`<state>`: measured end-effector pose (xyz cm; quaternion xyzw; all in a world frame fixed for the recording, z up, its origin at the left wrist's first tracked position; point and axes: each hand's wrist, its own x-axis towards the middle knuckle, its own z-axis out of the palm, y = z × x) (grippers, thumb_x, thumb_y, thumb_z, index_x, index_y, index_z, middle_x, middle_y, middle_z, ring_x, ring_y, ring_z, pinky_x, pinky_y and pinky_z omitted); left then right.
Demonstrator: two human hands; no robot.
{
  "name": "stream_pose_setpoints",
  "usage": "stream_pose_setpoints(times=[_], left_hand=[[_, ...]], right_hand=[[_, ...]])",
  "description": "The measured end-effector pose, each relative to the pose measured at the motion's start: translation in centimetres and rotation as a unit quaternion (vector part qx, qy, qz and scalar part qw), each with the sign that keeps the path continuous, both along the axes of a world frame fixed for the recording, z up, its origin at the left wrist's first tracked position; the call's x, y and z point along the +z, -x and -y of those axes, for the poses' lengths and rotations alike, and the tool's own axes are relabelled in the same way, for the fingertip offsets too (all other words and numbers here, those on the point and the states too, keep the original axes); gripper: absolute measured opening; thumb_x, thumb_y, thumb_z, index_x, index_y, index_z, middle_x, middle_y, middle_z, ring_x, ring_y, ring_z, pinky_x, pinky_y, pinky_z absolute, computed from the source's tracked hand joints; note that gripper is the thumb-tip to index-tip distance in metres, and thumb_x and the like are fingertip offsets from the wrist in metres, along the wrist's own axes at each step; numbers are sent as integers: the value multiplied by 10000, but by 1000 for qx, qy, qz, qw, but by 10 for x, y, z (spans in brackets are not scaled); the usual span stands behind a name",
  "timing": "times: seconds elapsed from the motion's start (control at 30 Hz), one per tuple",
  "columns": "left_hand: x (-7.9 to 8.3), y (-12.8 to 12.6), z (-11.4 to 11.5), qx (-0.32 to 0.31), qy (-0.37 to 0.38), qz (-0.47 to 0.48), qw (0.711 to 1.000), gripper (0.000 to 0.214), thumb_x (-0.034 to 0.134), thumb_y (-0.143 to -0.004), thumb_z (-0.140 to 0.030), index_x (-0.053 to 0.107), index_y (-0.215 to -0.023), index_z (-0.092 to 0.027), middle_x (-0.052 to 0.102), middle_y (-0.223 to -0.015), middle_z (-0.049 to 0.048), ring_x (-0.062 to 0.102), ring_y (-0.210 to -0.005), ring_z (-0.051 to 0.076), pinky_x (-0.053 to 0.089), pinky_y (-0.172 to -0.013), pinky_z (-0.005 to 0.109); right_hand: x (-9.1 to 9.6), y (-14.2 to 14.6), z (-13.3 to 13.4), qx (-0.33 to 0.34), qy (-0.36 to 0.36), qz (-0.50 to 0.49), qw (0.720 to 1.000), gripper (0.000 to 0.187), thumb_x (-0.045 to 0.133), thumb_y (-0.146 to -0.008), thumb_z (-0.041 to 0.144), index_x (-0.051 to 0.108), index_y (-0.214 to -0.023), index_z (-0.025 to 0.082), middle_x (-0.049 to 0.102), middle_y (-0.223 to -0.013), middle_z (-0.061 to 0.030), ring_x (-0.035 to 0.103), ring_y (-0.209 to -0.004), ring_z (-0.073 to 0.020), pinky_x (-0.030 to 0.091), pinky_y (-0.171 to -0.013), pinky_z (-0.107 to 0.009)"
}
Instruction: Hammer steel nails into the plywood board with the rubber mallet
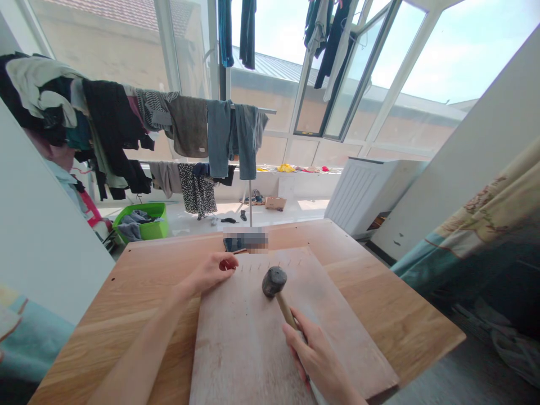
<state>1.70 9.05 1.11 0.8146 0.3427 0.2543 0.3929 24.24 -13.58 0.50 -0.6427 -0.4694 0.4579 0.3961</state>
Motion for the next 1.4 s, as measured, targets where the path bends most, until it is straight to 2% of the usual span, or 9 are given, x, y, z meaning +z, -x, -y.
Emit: stream_pose_setpoints(times=[0.1,0.27,0.6,1.03,1.17,1.4], left_hand=[[-8,3,-3,10,44,33,998,254,674,-741,-287,710,-962,-166,706,-829,32,648,-753,167,515,-704,265],[-11,6,-6,21,67,47,996,280,725,-717,-309,712,-954,-160,730,-839,52,682,-790,195,530,-715,285],[-9,5,-4,21,90,66,994,278,753,-700,-353,710,-899,-165,744,-829,56,705,-817,225,563,-770,338],[-10,5,-6,6,92,65,994,248,736,-724,-321,694,-899,-150,727,-799,46,682,-764,190,525,-707,290],[-10,5,-6,7,87,64,994,238,724,-723,-315,683,-884,-145,717,-787,34,663,-732,174,502,-670,269],[-17,6,-10,6,77,66,995,207,710,-729,-287,678,-874,-143,740,-838,47,680,-777,187,510,-704,273]], right_hand=[[2,1,0,3,1,-12,1000,433,499,-928,520,548,-1186,176,427,-516,114,389,-328,-70,312,-286,-155],[6,8,-12,-1,17,-55,998,360,534,-889,534,539,-1036,205,480,-638,93,395,-343,-45,311,-269,-147],[33,38,-54,45,-64,-89,993,286,541,-883,489,508,-912,206,442,-594,119,374,-299,-37,294,-247,-148],[39,46,-65,50,-68,-83,993,235,520,-882,441,494,-870,207,432,-555,128,381,-295,-35,312,-238,-132],[38,50,-67,57,-83,-74,992,238,513,-901,429,533,-952,197,431,-554,128,389,-295,-37,327,-240,-128],[41,56,-69,69,-101,-58,991,209,503,-936,387,566,-1030,212,442,-592,114,420,-310,-45,347,-242,-132]])
